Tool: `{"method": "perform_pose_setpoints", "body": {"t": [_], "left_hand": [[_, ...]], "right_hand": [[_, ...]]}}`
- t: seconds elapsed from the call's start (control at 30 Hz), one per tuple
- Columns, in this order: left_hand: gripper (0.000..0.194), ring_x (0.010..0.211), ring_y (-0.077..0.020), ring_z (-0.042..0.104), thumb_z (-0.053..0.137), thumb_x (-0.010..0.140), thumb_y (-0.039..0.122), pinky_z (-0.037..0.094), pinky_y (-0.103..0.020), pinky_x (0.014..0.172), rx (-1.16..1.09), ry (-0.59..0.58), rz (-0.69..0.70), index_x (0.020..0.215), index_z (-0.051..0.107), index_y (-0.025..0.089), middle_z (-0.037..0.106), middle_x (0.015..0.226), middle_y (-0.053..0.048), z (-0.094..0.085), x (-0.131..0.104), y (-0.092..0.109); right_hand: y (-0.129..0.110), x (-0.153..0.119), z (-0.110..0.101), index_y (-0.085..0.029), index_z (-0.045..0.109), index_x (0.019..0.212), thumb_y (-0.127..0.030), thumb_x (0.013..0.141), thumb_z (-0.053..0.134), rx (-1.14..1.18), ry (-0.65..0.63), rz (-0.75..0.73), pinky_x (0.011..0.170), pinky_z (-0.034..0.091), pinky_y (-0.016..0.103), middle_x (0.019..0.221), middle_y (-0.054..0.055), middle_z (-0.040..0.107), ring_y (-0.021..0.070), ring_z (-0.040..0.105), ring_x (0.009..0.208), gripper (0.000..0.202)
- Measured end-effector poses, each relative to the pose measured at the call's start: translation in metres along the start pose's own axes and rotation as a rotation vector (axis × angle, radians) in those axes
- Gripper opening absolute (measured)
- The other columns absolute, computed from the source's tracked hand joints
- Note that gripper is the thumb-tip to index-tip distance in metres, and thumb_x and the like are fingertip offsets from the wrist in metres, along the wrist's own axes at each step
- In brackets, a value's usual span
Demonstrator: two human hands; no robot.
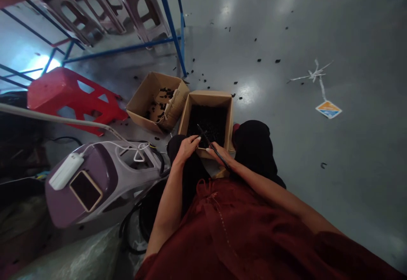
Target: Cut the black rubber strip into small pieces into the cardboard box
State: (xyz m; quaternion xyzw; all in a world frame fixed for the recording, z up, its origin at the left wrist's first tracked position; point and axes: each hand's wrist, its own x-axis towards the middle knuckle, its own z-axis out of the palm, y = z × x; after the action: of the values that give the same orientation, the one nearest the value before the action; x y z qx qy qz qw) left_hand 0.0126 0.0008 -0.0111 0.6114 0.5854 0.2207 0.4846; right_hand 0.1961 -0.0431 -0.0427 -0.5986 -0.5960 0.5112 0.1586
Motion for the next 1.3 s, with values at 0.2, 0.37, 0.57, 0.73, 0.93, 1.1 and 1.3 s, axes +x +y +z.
{"method": "perform_pose_setpoints", "body": {"t": [0.2, 0.37, 0.57, 0.73, 0.93, 1.1, 1.3], "left_hand": [[0.038, 0.060, -0.0115, 0.049, 0.046, 0.087, 0.042, 0.036, -0.022, 0.058, 0.063, 0.045, -0.021, 0.092, 0.070, 0.012, 0.057, 0.064, 0.000, 0.005, 0.005, -0.003], [0.037, 0.063, -0.0126, 0.053, 0.047, 0.088, 0.041, 0.038, -0.022, 0.062, 0.125, 0.048, -0.024, 0.090, 0.071, 0.013, 0.060, 0.065, -0.001, 0.007, 0.010, -0.006], [0.035, 0.068, -0.0150, 0.058, 0.048, 0.088, 0.038, 0.040, -0.024, 0.066, 0.171, 0.052, -0.047, 0.097, 0.072, 0.014, 0.064, 0.070, -0.002, 0.010, 0.014, -0.008], [0.033, 0.073, -0.0172, 0.060, 0.054, 0.085, 0.034, 0.042, -0.026, 0.071, 0.143, 0.091, -0.082, 0.106, 0.070, 0.014, 0.066, 0.074, -0.004, 0.013, 0.015, -0.008], [0.036, 0.054, -0.0096, 0.049, 0.051, 0.081, 0.025, 0.038, -0.022, 0.055, -0.112, 0.054, -0.182, 0.113, 0.059, 0.011, 0.062, 0.069, 0.000, 0.006, 0.010, -0.006], [0.032, 0.050, -0.0065, 0.045, 0.053, 0.077, 0.025, 0.035, -0.020, 0.050, -0.330, 0.012, -0.152, 0.106, 0.058, 0.010, 0.062, 0.073, -0.001, -0.002, 0.004, -0.005], [0.039, 0.054, -0.0066, 0.049, 0.058, 0.077, 0.029, 0.039, -0.021, 0.053, -0.427, -0.025, -0.112, 0.111, 0.058, 0.010, 0.065, 0.083, -0.004, -0.008, 0.000, -0.011]], "right_hand": [[0.000, 0.004, 0.001, -0.022, 0.053, 0.096, -0.040, 0.090, 0.049, -0.042, 0.013, 0.014, 0.067, 0.040, 0.027, 0.084, 0.003, 0.064, 0.0209, 0.060, 0.079, 0.020], [0.002, 0.002, -0.001, -0.023, 0.053, 0.094, -0.039, 0.090, 0.049, -0.054, 0.015, 0.012, 0.067, 0.040, 0.026, 0.085, 0.003, 0.064, 0.0201, 0.061, 0.079, 0.017], [0.010, 0.005, 0.003, -0.022, 0.054, 0.090, -0.036, 0.090, 0.050, -0.064, 0.040, 0.008, 0.068, 0.039, 0.026, 0.080, 0.003, 0.063, 0.0208, 0.060, 0.079, 0.014], [0.014, 0.007, 0.005, -0.021, 0.054, 0.086, -0.033, 0.089, 0.051, -0.036, 0.050, 0.004, 0.069, 0.040, 0.026, 0.080, 0.003, 0.063, 0.0197, 0.060, 0.078, 0.013], [0.021, 0.002, 0.007, -0.022, 0.053, 0.091, -0.042, 0.090, 0.049, 0.068, 0.009, 0.044, 0.055, 0.041, 0.022, 0.069, -0.001, 0.057, 0.0139, 0.055, 0.061, 0.020], [0.031, 0.002, 0.011, -0.022, 0.050, 0.093, -0.051, 0.087, 0.049, 0.218, -0.022, 0.078, 0.050, 0.043, 0.022, 0.067, -0.003, 0.057, 0.0120, 0.054, 0.052, 0.030], [0.028, 0.004, 0.011, -0.021, 0.045, 0.096, -0.052, 0.092, 0.040, 0.353, -0.059, 0.078, 0.049, 0.046, 0.020, 0.076, 0.001, 0.059, 0.0111, 0.057, 0.057, 0.031]]}}
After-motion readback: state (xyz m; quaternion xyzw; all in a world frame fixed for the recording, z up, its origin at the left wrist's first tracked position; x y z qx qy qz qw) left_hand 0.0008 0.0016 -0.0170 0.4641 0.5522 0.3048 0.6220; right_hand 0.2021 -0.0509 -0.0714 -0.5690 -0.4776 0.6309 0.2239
